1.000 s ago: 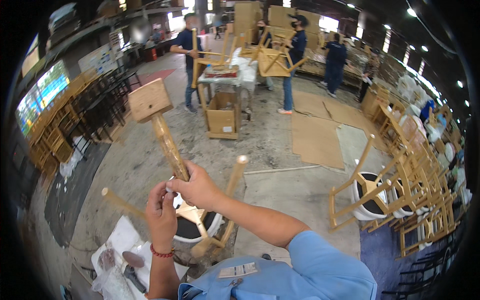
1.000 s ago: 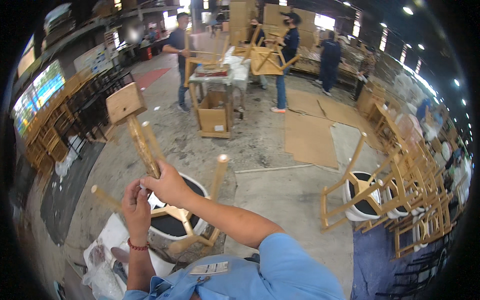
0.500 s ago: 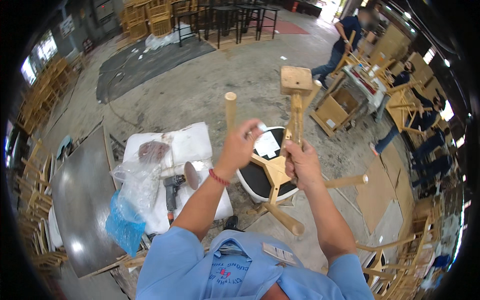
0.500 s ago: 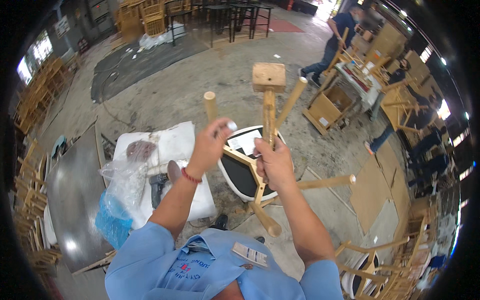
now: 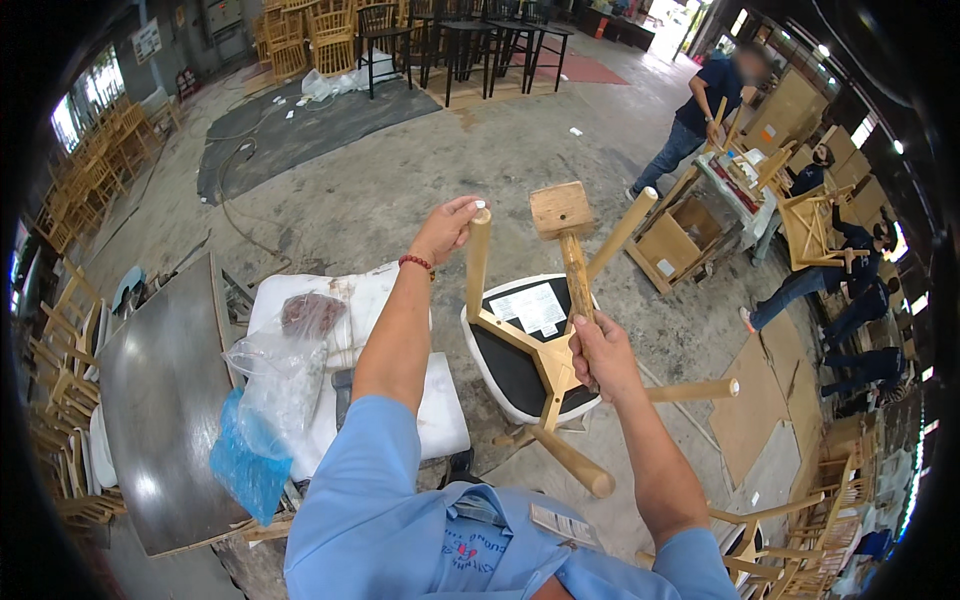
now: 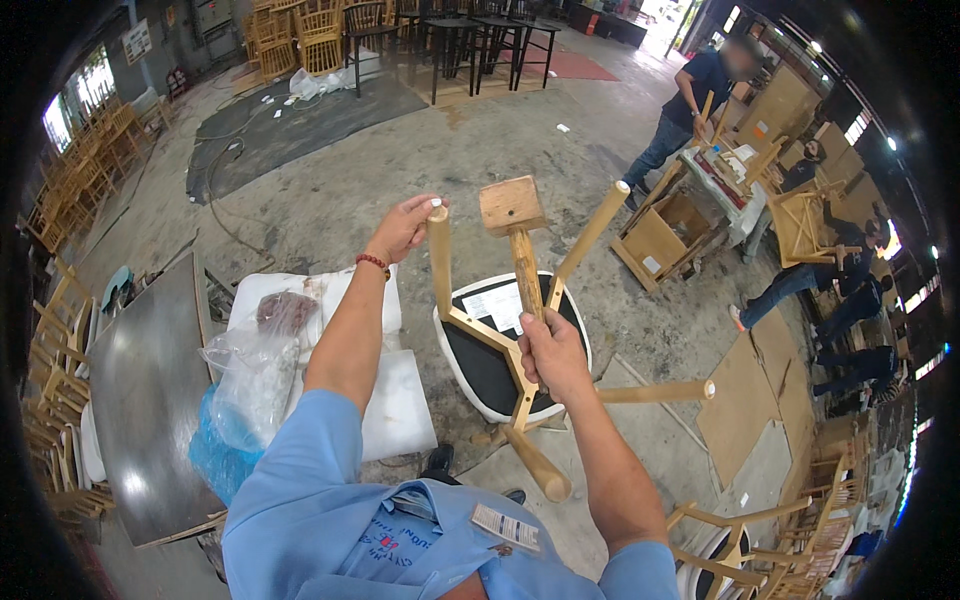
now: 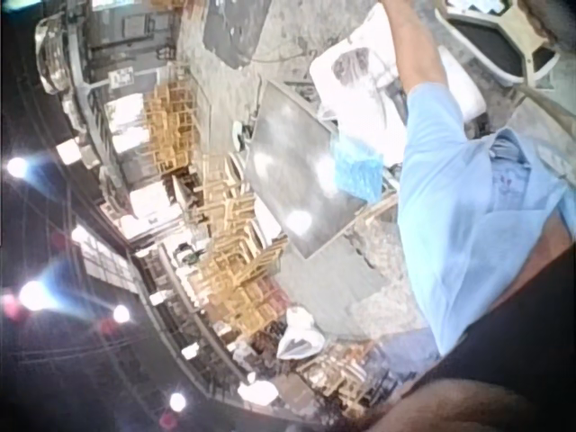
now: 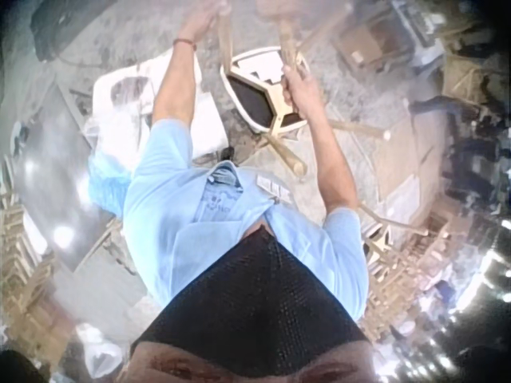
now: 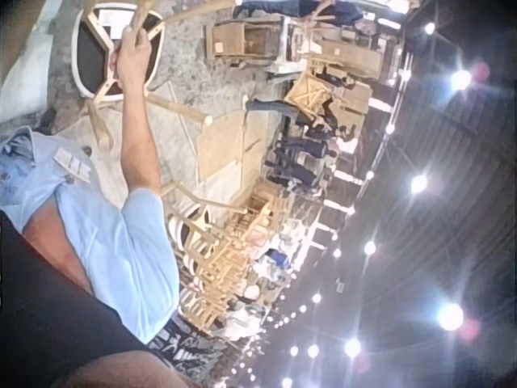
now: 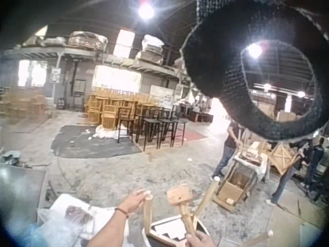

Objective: The person assembles wooden chairs by attaching white cushioned seats to chair frames, using a power sander to smooth the leg ends, and tapping the legs with a wooden mallet to secure them. The person repeats this process for multiple chairs in a workshop setting.

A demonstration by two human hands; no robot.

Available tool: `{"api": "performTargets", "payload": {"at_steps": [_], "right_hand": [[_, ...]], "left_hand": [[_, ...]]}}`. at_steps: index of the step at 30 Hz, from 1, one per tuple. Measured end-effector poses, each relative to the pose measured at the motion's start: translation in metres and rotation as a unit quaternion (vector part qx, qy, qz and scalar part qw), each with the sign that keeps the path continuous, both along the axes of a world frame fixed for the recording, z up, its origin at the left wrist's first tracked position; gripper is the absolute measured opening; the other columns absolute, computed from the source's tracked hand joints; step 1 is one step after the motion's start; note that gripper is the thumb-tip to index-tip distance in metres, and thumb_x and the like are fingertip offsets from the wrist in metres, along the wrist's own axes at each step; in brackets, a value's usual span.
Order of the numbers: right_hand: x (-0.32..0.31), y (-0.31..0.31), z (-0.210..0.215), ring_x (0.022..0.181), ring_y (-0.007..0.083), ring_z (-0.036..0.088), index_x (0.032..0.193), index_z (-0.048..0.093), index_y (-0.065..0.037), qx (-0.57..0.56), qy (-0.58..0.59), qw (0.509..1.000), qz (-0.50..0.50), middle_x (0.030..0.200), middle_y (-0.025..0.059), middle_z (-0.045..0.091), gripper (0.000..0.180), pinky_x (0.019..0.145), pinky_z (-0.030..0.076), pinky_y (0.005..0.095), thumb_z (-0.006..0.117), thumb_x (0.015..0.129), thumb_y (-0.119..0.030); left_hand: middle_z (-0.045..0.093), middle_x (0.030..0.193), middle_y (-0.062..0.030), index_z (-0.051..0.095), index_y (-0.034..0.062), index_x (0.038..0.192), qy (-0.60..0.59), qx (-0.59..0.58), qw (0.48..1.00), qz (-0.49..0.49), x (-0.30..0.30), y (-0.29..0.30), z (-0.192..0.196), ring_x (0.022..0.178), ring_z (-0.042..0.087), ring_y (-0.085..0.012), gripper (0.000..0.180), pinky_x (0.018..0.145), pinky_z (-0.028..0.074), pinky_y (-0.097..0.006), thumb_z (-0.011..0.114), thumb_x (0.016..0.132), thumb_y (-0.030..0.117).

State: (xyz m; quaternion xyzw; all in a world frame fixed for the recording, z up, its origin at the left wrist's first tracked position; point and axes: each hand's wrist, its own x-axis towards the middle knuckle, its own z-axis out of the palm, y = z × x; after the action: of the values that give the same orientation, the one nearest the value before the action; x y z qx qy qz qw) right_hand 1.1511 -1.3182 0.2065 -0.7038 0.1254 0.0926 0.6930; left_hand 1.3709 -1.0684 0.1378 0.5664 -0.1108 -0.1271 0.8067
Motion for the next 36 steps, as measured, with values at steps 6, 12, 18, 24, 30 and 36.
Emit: {"api": "performTargets", "payload": {"at_steps": [6, 12, 18, 24, 30, 36], "right_hand": [[0.02, 0.002, 0.003, 0.045, 0.008, 0.048, 0.102, 0.057, -0.005, -0.029, -0.011, 0.999, 0.007, 0.066, 0.0008, 0.052, 0.019, 0.038, 0.037, 0.0229, 0.058, 0.097, -0.023], [0.044, 0.001, 0.028, 0.047, 0.007, 0.048, 0.118, 0.06, -0.002, -0.167, -0.057, 0.981, 0.081, 0.07, 0.0009, 0.055, 0.029, 0.04, 0.038, 0.023, 0.061, 0.095, -0.02], [0.064, 0.013, 0.067, 0.072, 0.0224, 0.062, 0.131, 0.054, -0.001, -0.4, -0.161, 0.895, 0.116, 0.078, 0.0104, 0.064, 0.042, 0.07, 0.05, 0.0361, 0.06, 0.095, -0.022], [0.08, 0.013, 0.093, 0.079, 0.0327, 0.064, 0.14, 0.049, -0.005, -0.434, -0.227, 0.859, 0.151, 0.089, 0.0155, 0.069, 0.051, 0.079, 0.049, 0.0414, 0.06, 0.095, -0.025], [0.052, 0.049, 0.18, 0.049, 0.0064, 0.046, 0.121, 0.057, -0.002, -0.084, -0.487, 0.869, -0.01, 0.074, 0.0024, 0.057, 0.035, 0.04, 0.035, 0.0223, 0.05, 0.102, -0.031], [0.069, 0.011, 0.061, 0.046, 0.0096, 0.047, 0.12, 0.057, -0.006, -0.245, -0.166, 0.955, 0.019, 0.065, 0.0022, 0.054, 0.032, 0.041, 0.039, 0.0251, 0.049, 0.102, -0.031]], "left_hand": [[0.068, 0.108, -0.0033, 0.054, -0.0024, 0.13, -0.019, 0.012, 1.0, 0.006, 0.0, 0.003, -0.004, 0.049, 0.039, -0.0037, 0.038, 0.046, 0.034, -0.02, 0.055, 0.1, 0.021], [0.067, 0.098, -0.0017, 0.054, -0.0026, 0.132, -0.026, 0.005, 1.0, 0.015, 0.002, 0.004, -0.008, 0.051, 0.04, -0.0041, 0.04, 0.047, 0.035, -0.019, 0.056, 0.1, 0.02], [0.063, 0.087, -0.0002, 0.053, -0.0028, 0.134, -0.037, 0.043, 0.998, 0.012, 0.001, 0.006, -0.009, 0.051, 0.04, -0.0044, 0.041, 0.047, 0.035, -0.02, 0.058, 0.099, 0.019], [0.062, 0.085, 0.0009, 0.054, 0.0006, 0.134, -0.053, 0.024, 0.998, -0.017, 0.002, 0.01, -0.011, 0.052, 0.039, -0.004, 0.043, 0.047, 0.034, -0.021, 0.061, 0.097, 0.021], [0.067, 0.106, -0.0081, 0.056, 0.0006, 0.131, -0.124, 0.138, 0.976, 0.113, -0.01, -0.004, -0.034, 0.078, 0.061, -0.0158, 0.058, 0.069, 0.05, -0.03, 0.076, 0.084, 0.027], [0.066, 0.118, -0.0169, 0.055, 0.0006, 0.131, -0.073, 0.283, 0.951, 0.099, -0.019, -0.027, -0.023, 0.11, 0.063, -0.0271, 0.062, 0.094, 0.049, -0.038, 0.079, 0.078, 0.022]]}}
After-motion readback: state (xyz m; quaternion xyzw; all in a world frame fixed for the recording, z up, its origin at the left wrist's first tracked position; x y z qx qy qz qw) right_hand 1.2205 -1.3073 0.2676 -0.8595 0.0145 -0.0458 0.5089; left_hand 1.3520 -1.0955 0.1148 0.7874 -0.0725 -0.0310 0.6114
